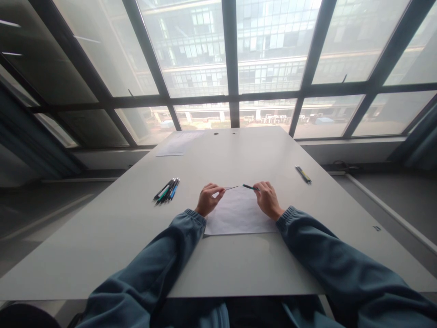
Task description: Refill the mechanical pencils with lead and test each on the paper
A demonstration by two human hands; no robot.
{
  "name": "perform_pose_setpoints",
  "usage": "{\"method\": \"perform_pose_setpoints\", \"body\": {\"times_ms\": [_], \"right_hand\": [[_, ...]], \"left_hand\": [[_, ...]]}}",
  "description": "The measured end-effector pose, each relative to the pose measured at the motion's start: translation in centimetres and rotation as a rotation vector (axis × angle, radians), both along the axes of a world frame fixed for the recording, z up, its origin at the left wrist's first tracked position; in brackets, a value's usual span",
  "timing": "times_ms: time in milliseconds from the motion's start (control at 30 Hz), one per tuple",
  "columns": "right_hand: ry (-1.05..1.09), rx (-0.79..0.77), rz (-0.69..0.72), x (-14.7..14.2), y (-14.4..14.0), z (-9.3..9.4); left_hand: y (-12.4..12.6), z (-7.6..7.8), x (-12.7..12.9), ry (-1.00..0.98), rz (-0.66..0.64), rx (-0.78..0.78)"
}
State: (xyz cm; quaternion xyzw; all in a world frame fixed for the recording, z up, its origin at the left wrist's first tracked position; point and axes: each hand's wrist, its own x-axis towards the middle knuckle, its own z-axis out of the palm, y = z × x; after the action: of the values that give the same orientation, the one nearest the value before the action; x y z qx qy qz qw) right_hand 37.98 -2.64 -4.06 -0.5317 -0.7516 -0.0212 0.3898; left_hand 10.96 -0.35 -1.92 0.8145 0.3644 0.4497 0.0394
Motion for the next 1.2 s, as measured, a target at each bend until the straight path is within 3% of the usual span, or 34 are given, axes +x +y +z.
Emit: {"method": "perform_pose_setpoints", "body": {"times_ms": [567,933,1200], "right_hand": [[-0.115,0.018,-0.012,0.1,-0.4,0.7],[-0.178,0.013,0.194,-0.6,-1.2,1.5],[-0.181,0.011,0.238,-0.7,-1.3,1.6]], "left_hand": [[0.0,-0.1,-0.1,0.178,0.081,0.054],[-1.0,0.3,1.0,0.221,-0.028,0.046],[-1.2,0.2,1.3,0.23,-0.04,0.048]]}}
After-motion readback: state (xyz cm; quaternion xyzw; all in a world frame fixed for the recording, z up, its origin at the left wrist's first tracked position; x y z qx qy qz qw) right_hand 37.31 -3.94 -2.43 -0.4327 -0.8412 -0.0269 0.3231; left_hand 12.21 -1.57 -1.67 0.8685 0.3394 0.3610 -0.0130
